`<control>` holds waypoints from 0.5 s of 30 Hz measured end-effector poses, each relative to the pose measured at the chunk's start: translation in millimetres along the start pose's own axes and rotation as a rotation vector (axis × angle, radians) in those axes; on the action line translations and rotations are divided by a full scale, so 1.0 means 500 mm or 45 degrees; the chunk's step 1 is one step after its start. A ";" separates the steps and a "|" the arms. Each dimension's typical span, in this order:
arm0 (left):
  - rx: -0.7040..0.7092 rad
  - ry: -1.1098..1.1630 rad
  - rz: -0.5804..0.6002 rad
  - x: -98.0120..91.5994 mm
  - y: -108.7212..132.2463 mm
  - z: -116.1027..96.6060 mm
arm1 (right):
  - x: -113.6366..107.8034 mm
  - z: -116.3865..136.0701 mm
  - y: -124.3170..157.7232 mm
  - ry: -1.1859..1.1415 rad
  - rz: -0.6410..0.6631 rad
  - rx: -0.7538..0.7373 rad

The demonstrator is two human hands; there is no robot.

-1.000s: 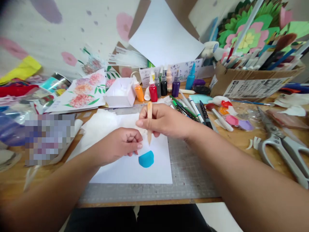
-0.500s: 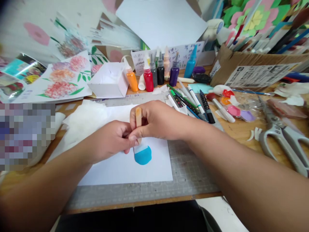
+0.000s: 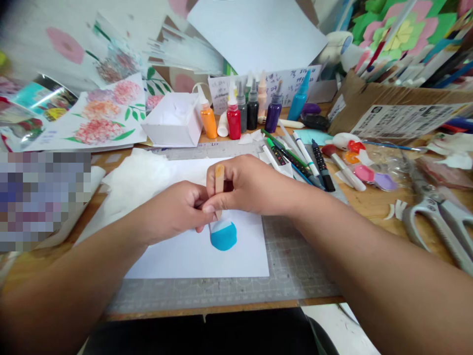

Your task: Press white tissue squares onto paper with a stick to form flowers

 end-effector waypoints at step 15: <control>0.130 0.215 0.078 -0.025 0.010 0.005 | -0.022 0.020 0.004 -0.212 -0.231 0.031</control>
Point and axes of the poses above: each hand's wrist, its own y-axis away from the middle knuckle, its own x-axis out of the palm, z = x × y, the point moved 1 cm from there along -y, towards the middle knuckle, and after that the axes turned 14 degrees about -z, right-handed, at the moved point
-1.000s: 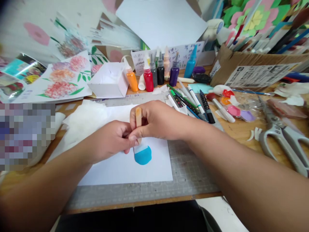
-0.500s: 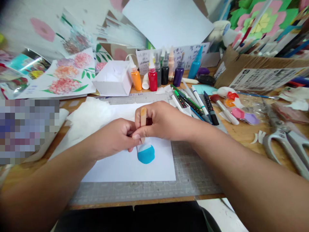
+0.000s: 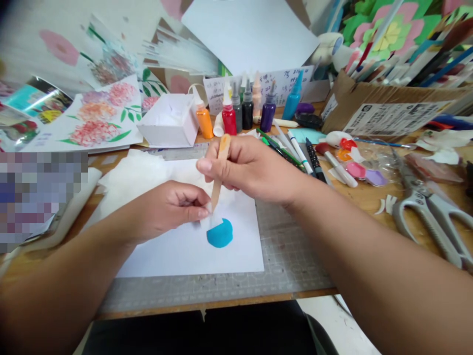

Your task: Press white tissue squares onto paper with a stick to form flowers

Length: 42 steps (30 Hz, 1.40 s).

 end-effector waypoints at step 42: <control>0.110 -0.365 -0.145 0.024 0.000 0.010 | 0.024 -0.036 -0.002 0.188 0.247 0.268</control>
Point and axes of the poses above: each hand's wrist, its own y-axis away from the middle knuckle, its own x-axis out of the palm, z = x × y, the point moved 1 cm from there along -y, towards the middle knuckle, and after that the axes turned 14 degrees about -z, right-handed, at the moved point
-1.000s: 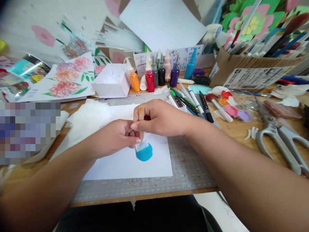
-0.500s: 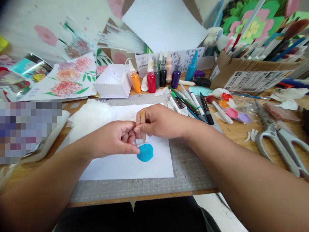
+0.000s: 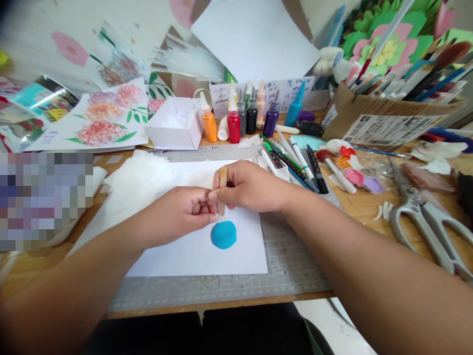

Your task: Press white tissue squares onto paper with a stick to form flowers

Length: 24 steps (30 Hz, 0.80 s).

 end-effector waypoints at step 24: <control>0.079 -0.731 -0.763 -0.099 -0.002 0.035 | -0.035 -0.034 -0.007 -0.405 -0.740 -0.014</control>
Point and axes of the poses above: each hand's wrist, its own y-axis away from the middle knuckle, its own x-axis out of the palm, z = x × y, the point moved 1 cm from there along -y, towards the middle knuckle, and after that the axes turned 14 degrees about -z, right-handed, at the moved point
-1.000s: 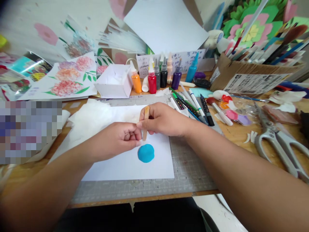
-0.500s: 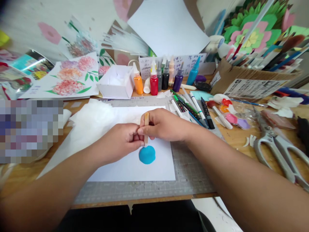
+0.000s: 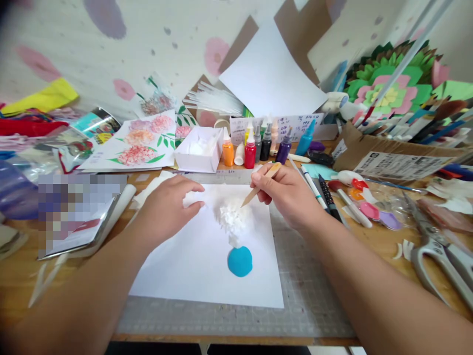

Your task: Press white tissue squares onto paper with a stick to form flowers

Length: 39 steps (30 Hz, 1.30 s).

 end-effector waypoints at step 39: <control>0.077 0.641 0.261 0.004 0.024 -0.045 | 0.035 0.045 0.033 0.459 0.813 -0.022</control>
Point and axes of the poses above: each hand's wrist, its own y-axis away from the middle knuckle, its own x-axis out of the palm, z = x × y, the point moved 1 cm from there along -y, towards the middle knuckle, and after that the axes turned 14 degrees about -z, right-handed, at the moved point
